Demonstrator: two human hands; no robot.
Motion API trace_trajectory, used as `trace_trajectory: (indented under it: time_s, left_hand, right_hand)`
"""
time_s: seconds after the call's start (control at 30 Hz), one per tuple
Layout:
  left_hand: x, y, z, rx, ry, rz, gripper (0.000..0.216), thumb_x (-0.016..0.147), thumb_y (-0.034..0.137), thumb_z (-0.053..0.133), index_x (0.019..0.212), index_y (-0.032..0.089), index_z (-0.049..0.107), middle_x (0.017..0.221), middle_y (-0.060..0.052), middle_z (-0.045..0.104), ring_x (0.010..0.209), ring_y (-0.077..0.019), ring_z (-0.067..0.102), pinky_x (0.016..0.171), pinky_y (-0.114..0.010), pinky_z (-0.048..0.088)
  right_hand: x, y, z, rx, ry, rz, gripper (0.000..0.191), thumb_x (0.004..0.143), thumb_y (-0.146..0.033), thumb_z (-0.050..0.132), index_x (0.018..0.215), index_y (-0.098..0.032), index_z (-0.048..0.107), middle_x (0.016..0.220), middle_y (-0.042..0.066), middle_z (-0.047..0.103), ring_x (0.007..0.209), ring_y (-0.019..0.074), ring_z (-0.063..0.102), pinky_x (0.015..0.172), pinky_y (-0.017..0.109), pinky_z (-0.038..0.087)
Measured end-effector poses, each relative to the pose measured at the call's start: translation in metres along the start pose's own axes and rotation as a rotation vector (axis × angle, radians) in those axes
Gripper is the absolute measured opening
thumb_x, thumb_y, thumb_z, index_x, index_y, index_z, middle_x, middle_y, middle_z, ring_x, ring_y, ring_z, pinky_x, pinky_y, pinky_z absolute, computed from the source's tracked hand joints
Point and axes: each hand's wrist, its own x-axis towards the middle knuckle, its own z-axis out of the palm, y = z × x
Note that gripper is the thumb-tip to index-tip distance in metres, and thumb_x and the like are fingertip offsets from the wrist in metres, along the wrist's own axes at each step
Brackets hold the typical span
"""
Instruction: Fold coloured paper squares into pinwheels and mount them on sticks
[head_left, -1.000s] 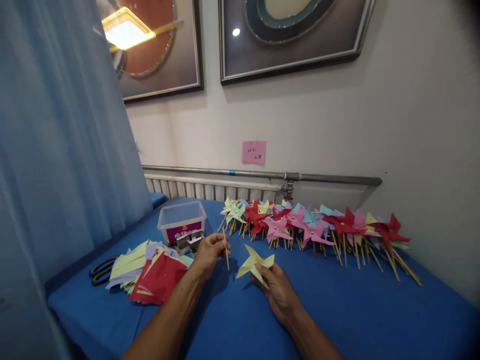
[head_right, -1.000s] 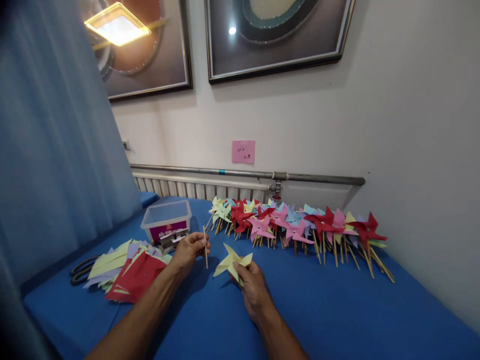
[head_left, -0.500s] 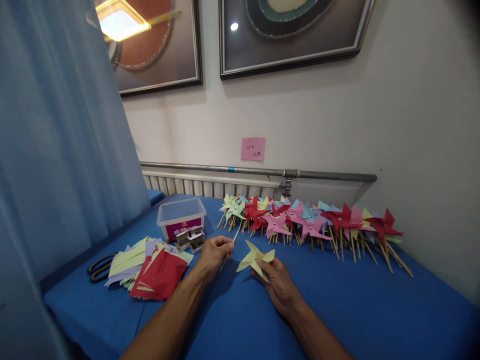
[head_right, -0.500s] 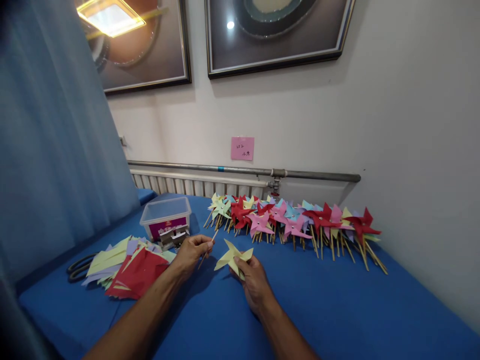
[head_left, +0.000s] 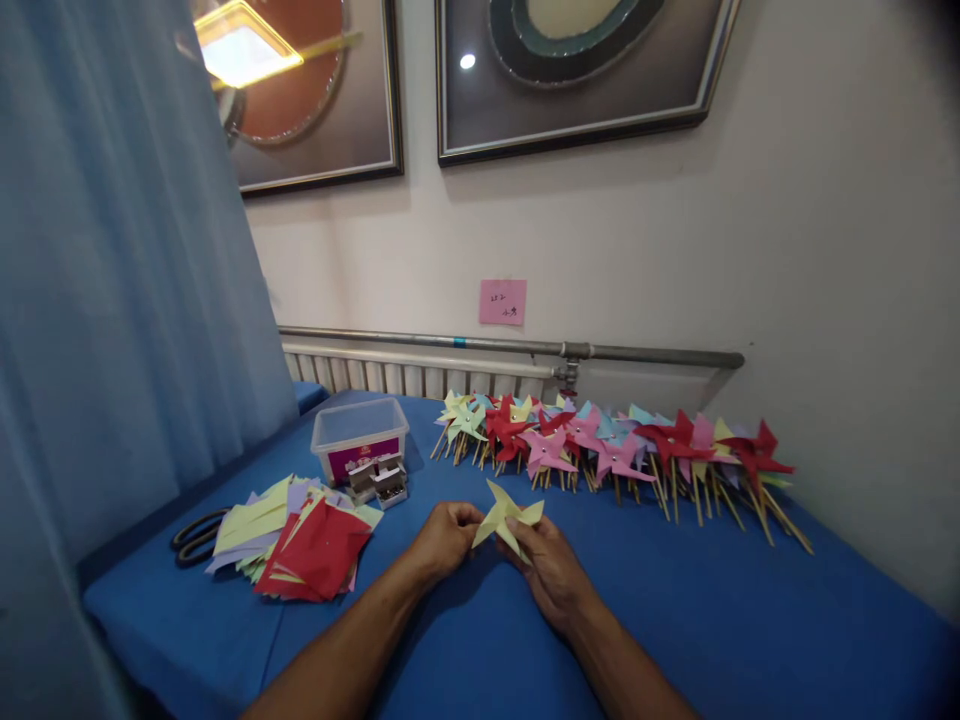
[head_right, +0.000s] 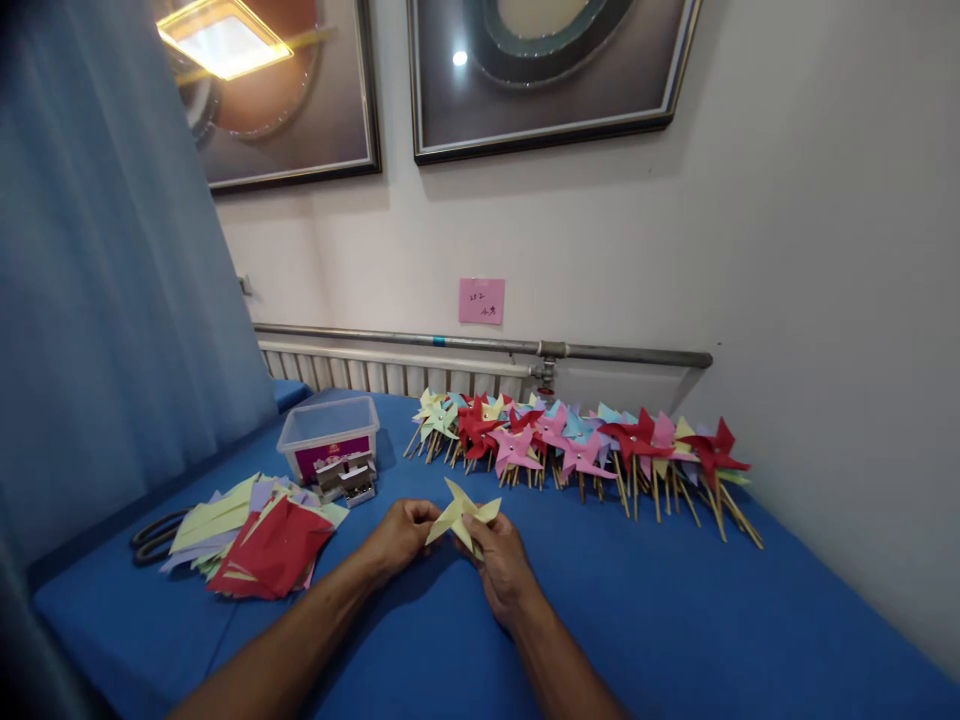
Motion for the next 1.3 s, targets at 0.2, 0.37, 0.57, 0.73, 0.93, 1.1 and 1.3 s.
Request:
trace_trajectory:
  time_s: [0.2, 0.37, 0.57, 0.73, 0.93, 1.1, 1.3]
  left_hand:
    - [-0.0067, 0.0051, 0.003, -0.011, -0.015, 0.048, 0.026, 0.067, 0.043, 0.066, 0.068, 0.017, 0.063, 0.05, 0.005, 0.051, 0.044, -0.0083, 0.038, 0.047, -0.024, 0.023]
    - [-0.0066, 0.0055, 0.0026, -0.011, -0.038, 0.047, 0.031, 0.067, 0.048, 0.068, 0.064, 0.018, 0.059, 0.051, 0.005, 0.051, 0.044, -0.0078, 0.038, 0.047, -0.024, 0.023]
    - [-0.0054, 0.0047, 0.0027, 0.001, -0.054, 0.014, 0.037, 0.067, 0.052, 0.072, 0.063, 0.018, 0.058, 0.052, 0.005, 0.051, 0.045, -0.0073, 0.038, 0.048, -0.024, 0.024]
    - [-0.0076, 0.0073, 0.0031, -0.021, -0.048, 0.038, 0.036, 0.068, 0.051, 0.072, 0.065, 0.017, 0.06, 0.053, 0.005, 0.052, 0.047, -0.0077, 0.038, 0.049, -0.025, 0.024]
    - [-0.008, 0.0086, 0.0033, -0.006, -0.03, 0.001, 0.038, 0.069, 0.051, 0.076, 0.066, 0.016, 0.061, 0.051, 0.006, 0.05, 0.047, -0.0074, 0.037, 0.05, -0.025, 0.022]
    - [-0.0077, 0.0072, 0.0028, 0.01, -0.054, 0.031, 0.032, 0.072, 0.046, 0.07, 0.064, 0.017, 0.06, 0.051, 0.005, 0.05, 0.047, -0.0083, 0.037, 0.05, -0.026, 0.023]
    - [-0.0078, 0.0059, 0.0034, 0.022, -0.059, 0.038, 0.032, 0.072, 0.048, 0.069, 0.064, 0.018, 0.059, 0.051, 0.006, 0.048, 0.048, -0.0083, 0.037, 0.05, -0.025, 0.024]
  right_hand:
    - [0.0016, 0.0038, 0.0002, 0.022, 0.01, -0.018, 0.046, 0.049, -0.037, 0.102, 0.082, -0.021, 0.074, 0.082, 0.002, 0.078, 0.083, 0.0236, 0.073, 0.076, 0.035, 0.058]
    - [0.0021, 0.0053, -0.0008, 0.011, 0.012, -0.01, 0.045, 0.051, -0.036, 0.101, 0.083, -0.019, 0.074, 0.076, 0.0, 0.075, 0.074, 0.0201, 0.07, 0.073, 0.032, 0.056]
    - [0.0049, 0.0071, -0.0017, 0.016, 0.001, 0.005, 0.047, 0.05, -0.037, 0.102, 0.084, -0.019, 0.074, 0.081, 0.002, 0.077, 0.078, 0.0211, 0.071, 0.075, 0.033, 0.057]
    - [0.0043, 0.0068, -0.0021, 0.014, 0.002, 0.006, 0.045, 0.053, -0.034, 0.101, 0.087, -0.02, 0.075, 0.084, 0.002, 0.078, 0.08, 0.0213, 0.072, 0.077, 0.033, 0.057]
    - [0.0055, 0.0079, -0.0039, 0.001, 0.007, 0.002, 0.043, 0.054, -0.034, 0.101, 0.086, -0.02, 0.076, 0.083, 0.003, 0.078, 0.08, 0.0217, 0.072, 0.077, 0.033, 0.058]
    - [0.0052, 0.0076, -0.0035, -0.003, -0.006, 0.003, 0.044, 0.053, -0.035, 0.101, 0.087, -0.02, 0.076, 0.084, 0.003, 0.079, 0.082, 0.0228, 0.073, 0.078, 0.034, 0.058]
    - [0.0035, 0.006, -0.0011, 0.006, 0.018, -0.001, 0.048, 0.051, -0.036, 0.101, 0.087, -0.02, 0.074, 0.087, 0.003, 0.079, 0.086, 0.0244, 0.074, 0.08, 0.035, 0.058]
